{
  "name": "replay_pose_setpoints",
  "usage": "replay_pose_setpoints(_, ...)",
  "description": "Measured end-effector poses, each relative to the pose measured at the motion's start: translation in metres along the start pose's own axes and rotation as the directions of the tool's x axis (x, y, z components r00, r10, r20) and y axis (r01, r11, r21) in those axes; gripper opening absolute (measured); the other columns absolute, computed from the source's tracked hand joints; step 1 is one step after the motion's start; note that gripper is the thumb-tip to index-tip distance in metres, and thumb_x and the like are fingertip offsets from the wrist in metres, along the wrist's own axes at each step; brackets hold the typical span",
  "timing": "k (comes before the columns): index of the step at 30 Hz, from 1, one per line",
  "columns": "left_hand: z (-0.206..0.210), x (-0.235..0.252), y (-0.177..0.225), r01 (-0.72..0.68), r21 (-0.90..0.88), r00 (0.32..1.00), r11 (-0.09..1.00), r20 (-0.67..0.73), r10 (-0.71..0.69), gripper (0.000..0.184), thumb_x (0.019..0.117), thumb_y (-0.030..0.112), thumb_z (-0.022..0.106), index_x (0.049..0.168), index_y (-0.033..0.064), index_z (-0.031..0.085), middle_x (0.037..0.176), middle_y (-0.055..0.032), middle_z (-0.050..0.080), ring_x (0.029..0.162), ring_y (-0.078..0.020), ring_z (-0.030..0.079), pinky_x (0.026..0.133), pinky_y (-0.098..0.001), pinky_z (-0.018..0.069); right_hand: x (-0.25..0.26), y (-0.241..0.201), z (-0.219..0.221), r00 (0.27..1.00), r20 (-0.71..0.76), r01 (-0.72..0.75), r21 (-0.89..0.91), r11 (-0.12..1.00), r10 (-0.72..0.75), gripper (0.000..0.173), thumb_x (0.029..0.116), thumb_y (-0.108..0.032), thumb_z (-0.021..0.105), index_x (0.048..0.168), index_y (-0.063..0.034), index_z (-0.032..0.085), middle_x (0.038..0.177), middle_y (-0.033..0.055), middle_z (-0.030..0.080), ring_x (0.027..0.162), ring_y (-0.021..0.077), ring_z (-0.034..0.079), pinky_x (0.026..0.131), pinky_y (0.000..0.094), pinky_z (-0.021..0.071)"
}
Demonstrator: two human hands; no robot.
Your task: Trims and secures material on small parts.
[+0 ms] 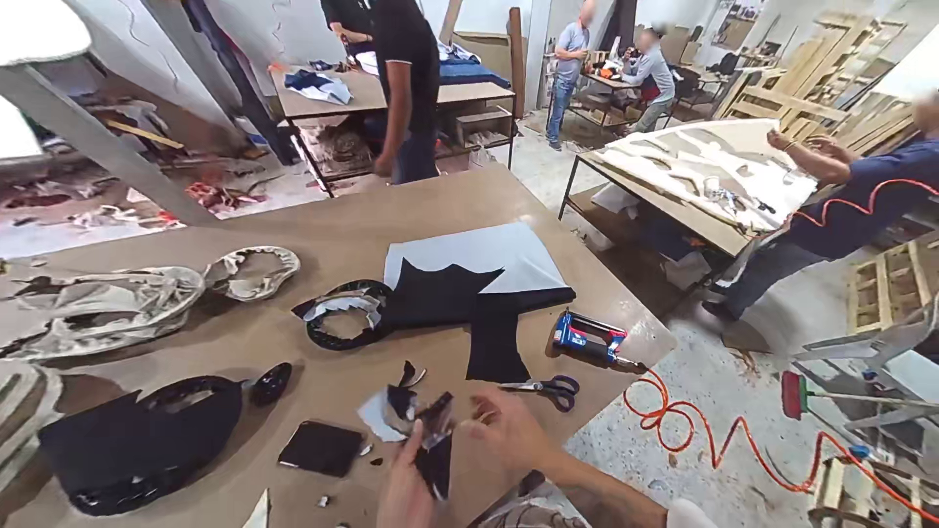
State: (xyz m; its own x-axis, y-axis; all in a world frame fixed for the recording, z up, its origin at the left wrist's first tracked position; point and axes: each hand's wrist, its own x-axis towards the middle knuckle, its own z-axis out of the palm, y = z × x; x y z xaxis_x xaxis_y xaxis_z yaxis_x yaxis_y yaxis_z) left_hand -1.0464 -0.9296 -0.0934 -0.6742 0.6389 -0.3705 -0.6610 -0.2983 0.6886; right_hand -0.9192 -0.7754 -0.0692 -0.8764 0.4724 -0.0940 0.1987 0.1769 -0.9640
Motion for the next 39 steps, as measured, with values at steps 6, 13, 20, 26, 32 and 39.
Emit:
replay_pose_setpoints(6,0.057,0.011,0.02,-0.189,0.17,0.963,0.967,0.223,0.149,0.04,0.1076,0.021,0.052,0.144,0.0035,0.053,0.131,-0.0133,0.068,0.117,-0.0253,0.067,0.1,-0.0426,0.0571,0.007,-0.024,-0.003,0.984,-0.156,0.103,0.139,0.985,-0.081,0.026,0.0915,-0.011,0.077,0.115,0.0,0.073,0.104,0.0069,0.077,0.093,0.0118,0.073,0.087,0.0325,0.0631)
replay_pose_setpoints(13,0.045,0.008,0.011,0.025,0.091,0.999,0.996,0.029,-0.028,0.037,0.1049,0.014,0.058,0.141,0.0043,0.054,0.125,-0.0172,0.069,0.11,-0.0313,0.07,0.094,-0.0489,0.0598,0.005,-0.018,-0.026,0.993,-0.092,-0.068,0.076,0.995,0.074,0.04,0.0919,-0.025,0.079,0.125,-0.0075,0.067,0.108,0.0056,0.074,0.091,0.0179,0.073,0.079,0.0394,0.0652)
replay_pose_setpoints(20,0.031,-0.004,-0.014,-0.057,0.066,0.998,0.996,0.016,0.056,0.027,0.1045,0.007,0.056,0.13,-0.0031,0.056,0.123,-0.0218,0.069,0.108,-0.034,0.071,0.095,-0.0519,0.0593,-0.004,0.014,-0.012,0.987,-0.123,-0.082,0.159,0.984,0.102,0.019,0.0955,-0.019,0.075,0.109,-0.0066,0.075,0.098,0.0059,0.076,0.087,0.0171,0.073,0.077,0.0389,0.0634)
replay_pose_setpoints(26,0.011,-0.008,-0.024,0.022,0.187,0.997,0.982,-0.08,-0.007,0.038,0.1019,0.013,0.064,0.135,0.0012,0.051,0.119,-0.0193,0.069,0.101,-0.0352,0.073,0.088,-0.0558,0.0624,-0.007,0.041,-0.011,0.998,-0.014,-0.051,0.184,0.982,0.054,0.017,0.0968,-0.016,0.072,0.11,-0.0054,0.073,0.098,0.0059,0.073,0.082,0.0157,0.07,0.071,0.0351,0.0612)
replay_pose_setpoints(32,0.007,-0.018,-0.027,-0.063,0.203,0.996,0.977,-0.046,0.074,0.027,0.1067,0.019,0.056,0.128,0.0028,0.054,0.106,-0.0162,0.071,0.093,-0.0273,0.073,0.083,-0.0455,0.0626,-0.023,0.029,-0.001,0.943,0.006,0.333,-0.064,0.941,-0.333,0.01,0.0897,-0.005,0.077,0.099,-0.0058,0.079,0.108,0.0066,0.073,0.1,0.0142,0.07,0.086,0.0327,0.0622)
replay_pose_setpoints(39,0.011,-0.027,-0.01,0.101,0.345,0.994,0.933,-0.067,-0.083,0.033,0.1074,0.032,0.055,0.131,0.0082,0.055,0.103,-0.0095,0.072,0.087,-0.019,0.073,0.076,-0.0355,0.0632,-0.041,0.01,-0.011,0.978,0.08,0.195,-0.031,0.98,-0.192,0.042,0.0819,-0.022,0.089,0.113,-0.0008,0.071,0.099,0.0058,0.074,0.085,0.0159,0.074,0.078,0.0367,0.0665)
